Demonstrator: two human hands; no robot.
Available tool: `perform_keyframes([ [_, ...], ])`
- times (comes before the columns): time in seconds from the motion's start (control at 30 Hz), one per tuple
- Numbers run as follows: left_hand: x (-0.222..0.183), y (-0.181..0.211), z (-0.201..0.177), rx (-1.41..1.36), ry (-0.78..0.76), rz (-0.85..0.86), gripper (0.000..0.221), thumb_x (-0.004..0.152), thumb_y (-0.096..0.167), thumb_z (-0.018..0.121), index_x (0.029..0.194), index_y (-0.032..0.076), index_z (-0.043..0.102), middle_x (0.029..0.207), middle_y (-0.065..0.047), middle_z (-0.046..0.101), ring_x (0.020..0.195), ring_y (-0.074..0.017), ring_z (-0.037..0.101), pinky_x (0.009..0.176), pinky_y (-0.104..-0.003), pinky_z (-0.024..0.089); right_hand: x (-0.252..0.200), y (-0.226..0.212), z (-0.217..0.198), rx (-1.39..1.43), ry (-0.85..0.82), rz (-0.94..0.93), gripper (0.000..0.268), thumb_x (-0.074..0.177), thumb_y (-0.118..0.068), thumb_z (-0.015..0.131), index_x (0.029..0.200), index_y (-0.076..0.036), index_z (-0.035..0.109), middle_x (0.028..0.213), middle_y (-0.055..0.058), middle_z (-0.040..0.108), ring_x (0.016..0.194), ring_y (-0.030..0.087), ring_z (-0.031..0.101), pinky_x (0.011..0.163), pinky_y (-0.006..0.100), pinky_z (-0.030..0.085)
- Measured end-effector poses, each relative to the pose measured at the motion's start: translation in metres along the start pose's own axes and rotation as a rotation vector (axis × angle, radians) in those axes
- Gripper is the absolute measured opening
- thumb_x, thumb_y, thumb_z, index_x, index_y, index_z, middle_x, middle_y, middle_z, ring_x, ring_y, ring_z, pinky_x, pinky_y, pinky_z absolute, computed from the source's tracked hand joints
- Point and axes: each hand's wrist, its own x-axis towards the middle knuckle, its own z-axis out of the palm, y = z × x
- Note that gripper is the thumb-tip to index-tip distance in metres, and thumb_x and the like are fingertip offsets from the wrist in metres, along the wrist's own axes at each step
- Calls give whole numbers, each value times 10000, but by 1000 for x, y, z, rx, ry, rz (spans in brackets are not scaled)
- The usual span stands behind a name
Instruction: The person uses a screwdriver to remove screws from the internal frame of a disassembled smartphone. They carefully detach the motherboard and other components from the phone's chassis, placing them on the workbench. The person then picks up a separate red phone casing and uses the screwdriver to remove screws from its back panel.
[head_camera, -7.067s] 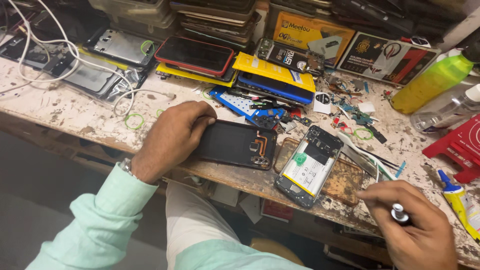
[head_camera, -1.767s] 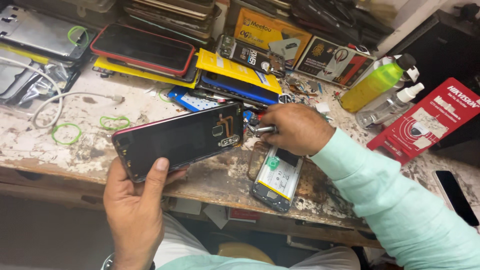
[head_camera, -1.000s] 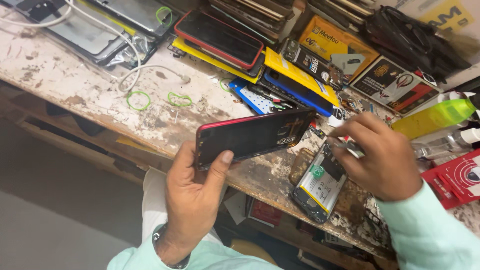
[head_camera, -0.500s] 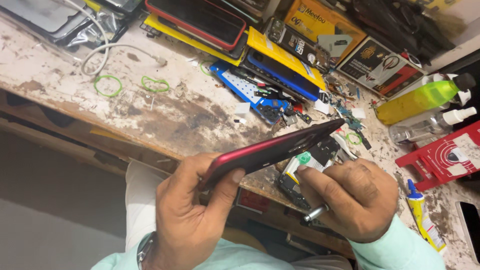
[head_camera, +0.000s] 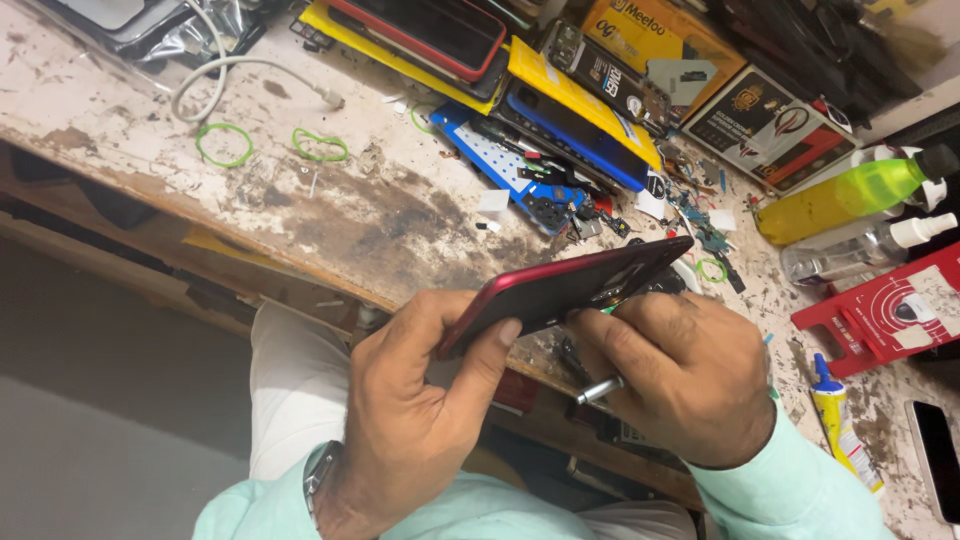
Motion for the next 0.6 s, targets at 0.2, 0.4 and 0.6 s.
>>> perform_keyframes([
  [0.2, 1, -1, 1, 22, -10, -52, 112, 976, 109, 727, 1044, 42, 667, 833, -44, 721, 763, -108, 679, 700, -277, 545, 3, 0, -1, -5, -87, 15, 407, 623, -150, 841, 1012, -93, 738, 849, 56, 669, 628, 262, 616, 548, 401, 478],
  [0.4, 0, -2, 3, -32, -15, -117, 104, 975, 114, 720, 994, 39, 650, 802, -45, 723, 724, -93, 688, 654, -276, 553, 4, -2, -1, 3, -139, 41, 363, 652, -144, 846, 995, -121, 728, 868, 47, 658, 669, 264, 642, 554, 411, 488],
  [0.6, 0, -3, 4, -62, -28, -191, 120, 974, 119, 717, 972, 32, 635, 768, -45, 714, 676, -83, 661, 599, -272, 546, -1, -5, 1, -34, -133, 30, 358, 658, -137, 837, 995, -108, 719, 861, 45, 656, 665, 256, 641, 563, 409, 495],
])
